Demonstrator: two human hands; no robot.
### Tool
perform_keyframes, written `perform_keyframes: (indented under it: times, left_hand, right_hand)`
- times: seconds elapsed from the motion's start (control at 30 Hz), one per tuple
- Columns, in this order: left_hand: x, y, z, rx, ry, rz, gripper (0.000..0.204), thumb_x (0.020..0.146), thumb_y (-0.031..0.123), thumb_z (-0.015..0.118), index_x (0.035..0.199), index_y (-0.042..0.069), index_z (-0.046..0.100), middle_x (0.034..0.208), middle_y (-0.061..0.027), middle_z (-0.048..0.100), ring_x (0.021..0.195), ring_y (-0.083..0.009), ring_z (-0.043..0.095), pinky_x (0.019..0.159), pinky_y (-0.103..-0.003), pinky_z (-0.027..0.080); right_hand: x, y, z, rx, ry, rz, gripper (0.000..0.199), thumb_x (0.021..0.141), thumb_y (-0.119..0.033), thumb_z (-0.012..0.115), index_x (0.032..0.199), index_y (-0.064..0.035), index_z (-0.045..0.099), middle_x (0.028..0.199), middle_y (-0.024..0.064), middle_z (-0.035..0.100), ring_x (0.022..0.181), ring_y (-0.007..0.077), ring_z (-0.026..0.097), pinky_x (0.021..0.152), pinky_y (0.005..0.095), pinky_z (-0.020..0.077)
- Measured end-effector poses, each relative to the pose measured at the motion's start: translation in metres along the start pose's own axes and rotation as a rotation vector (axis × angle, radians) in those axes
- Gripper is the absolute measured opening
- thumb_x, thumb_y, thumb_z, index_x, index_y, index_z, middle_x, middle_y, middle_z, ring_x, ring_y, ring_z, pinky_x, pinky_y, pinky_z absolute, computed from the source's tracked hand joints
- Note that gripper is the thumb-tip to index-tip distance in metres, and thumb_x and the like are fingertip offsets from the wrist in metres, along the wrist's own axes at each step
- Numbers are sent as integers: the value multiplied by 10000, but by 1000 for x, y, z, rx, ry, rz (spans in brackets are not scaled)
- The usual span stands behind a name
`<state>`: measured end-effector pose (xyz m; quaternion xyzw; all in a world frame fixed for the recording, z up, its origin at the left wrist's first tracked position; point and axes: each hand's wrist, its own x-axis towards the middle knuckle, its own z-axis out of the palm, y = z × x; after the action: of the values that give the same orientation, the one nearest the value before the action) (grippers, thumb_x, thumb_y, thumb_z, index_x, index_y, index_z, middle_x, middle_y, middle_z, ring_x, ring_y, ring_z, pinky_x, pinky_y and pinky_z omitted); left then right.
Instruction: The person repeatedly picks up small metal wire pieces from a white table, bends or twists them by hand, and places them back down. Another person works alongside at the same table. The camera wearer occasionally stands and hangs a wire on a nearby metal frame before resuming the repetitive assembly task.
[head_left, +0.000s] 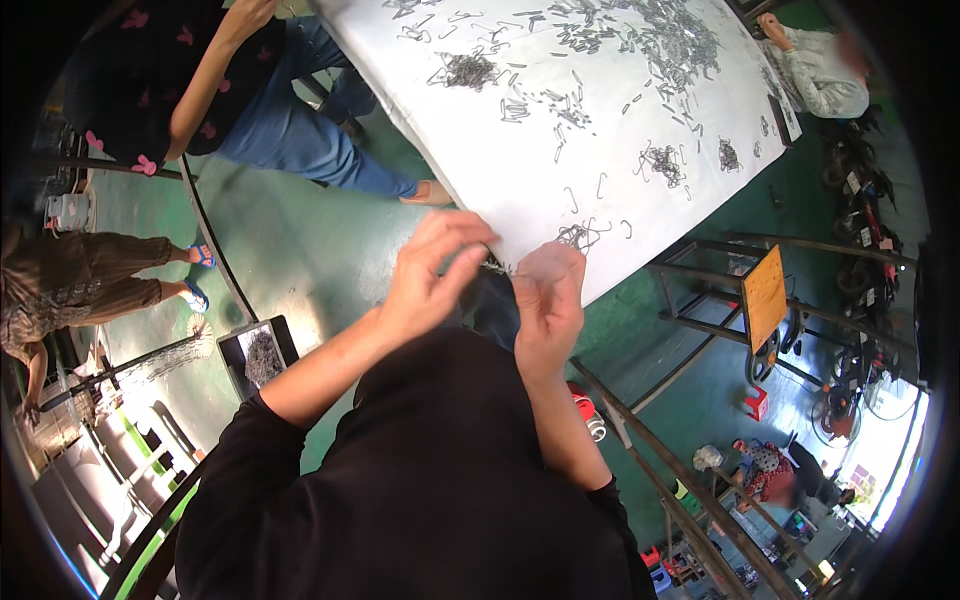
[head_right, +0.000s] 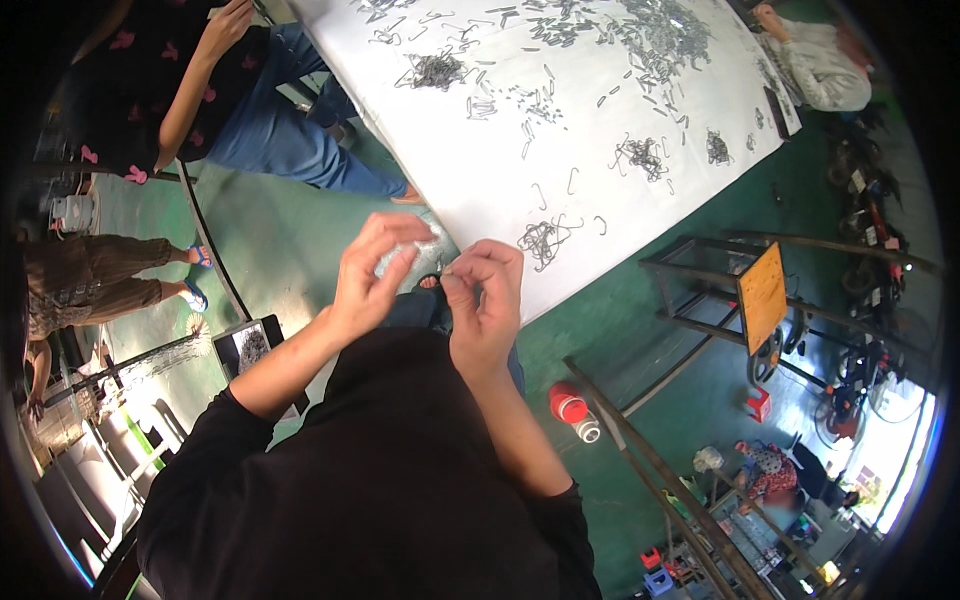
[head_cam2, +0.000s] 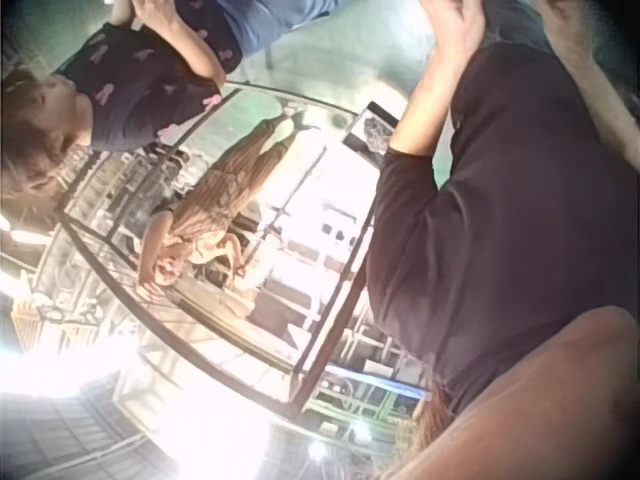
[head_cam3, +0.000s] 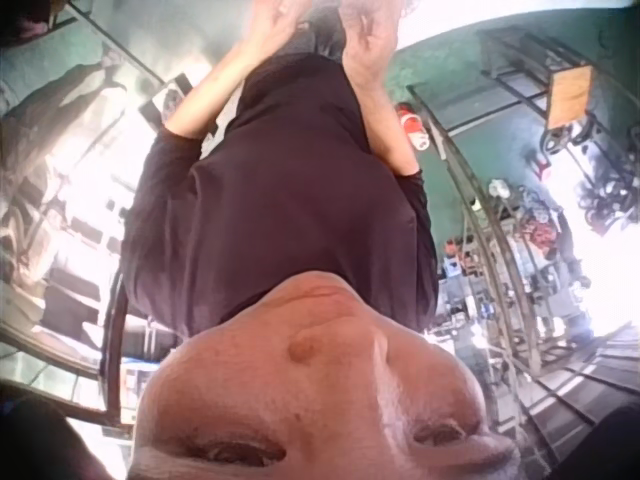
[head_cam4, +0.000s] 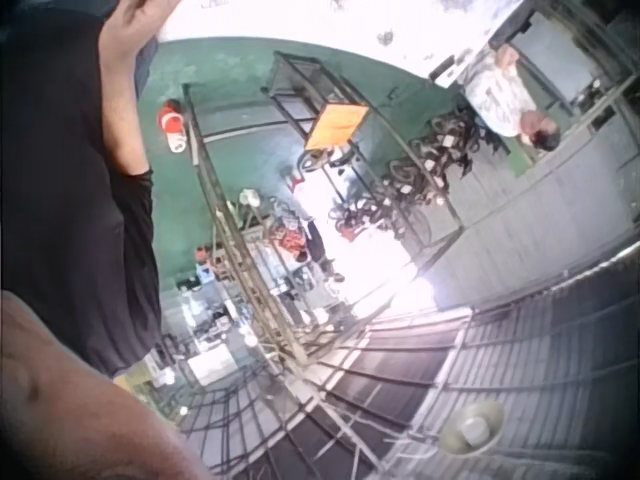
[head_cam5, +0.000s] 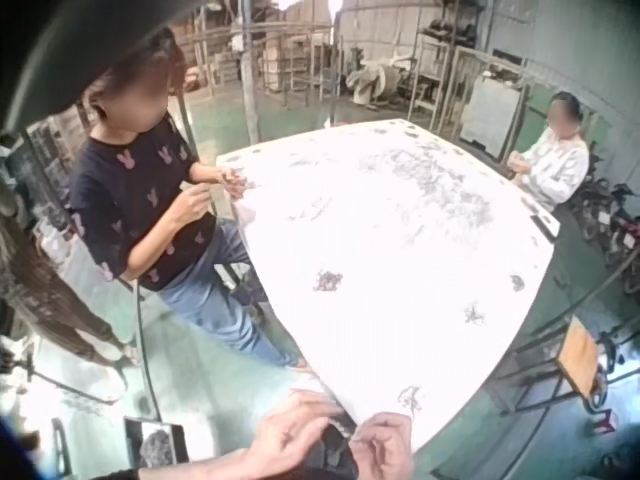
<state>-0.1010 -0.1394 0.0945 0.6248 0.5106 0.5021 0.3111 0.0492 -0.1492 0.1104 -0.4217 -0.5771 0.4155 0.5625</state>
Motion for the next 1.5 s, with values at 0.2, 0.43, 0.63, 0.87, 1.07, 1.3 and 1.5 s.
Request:
perform_keyframes:
  times: [0.2,0.43,0.63,0.87,1.07,1.3,1.5]
  left_hand:
    - [81,-99,65,316,-34,-8,184,815,182,709,945,53,694,961,-90,630,958,-286,550,827,-387,444]
    - [136,-140,159,699,-128,53,152,841,161,642,937,51,597,956,-101,561,923,-279,543,768,-414,453]
    - [146,-139,163,1096,-365,327,180,788,31,561,965,3,545,944,-123,564,925,-254,564,776,-354,498]
    - [152,-137,145,899,-427,241,183,787,24,574,964,-18,585,958,-161,608,920,-288,610,800,-365,519]
    - [113,-93,72,-224,-361,-482,173,867,118,646,994,-1,646,940,-54,671,829,-143,633,738,-280,505]
    - [43,1,4,-623,-319,-614,138,901,95,655,1006,6,643,914,-49,683,841,-95,626,736,-233,482]
    - [9,34,-10,-710,-262,-604,100,904,35,643,1000,11,637,924,-36,684,889,-92,636,807,-228,486]
  right_hand:
    - [-2,0,-5,-71,-49,-2,65,865,-1,642,901,-29,595,1008,79,503,771,141,476,686,248,423]
    - [-5,2,-11,-111,-113,42,76,845,26,651,886,-11,598,1019,88,484,818,175,532,679,279,462]
    - [-13,8,-10,-73,-128,70,85,842,24,640,901,-19,596,1029,92,501,831,151,511,706,252,441]
    - [-19,8,-7,-92,-62,81,73,851,-24,654,903,-44,606,1005,71,510,824,176,524,657,277,432]
    - [-22,7,-8,-98,-32,77,75,849,-36,658,903,-42,605,1010,71,516,823,180,530,655,280,433]
    - [-19,6,-8,-118,-9,25,67,876,-36,645,909,-19,590,1004,70,504,747,125,513,636,241,434]
    - [-21,4,-4,-122,-7,25,79,874,-57,658,901,-24,592,1000,72,506,767,138,520,631,249,435]
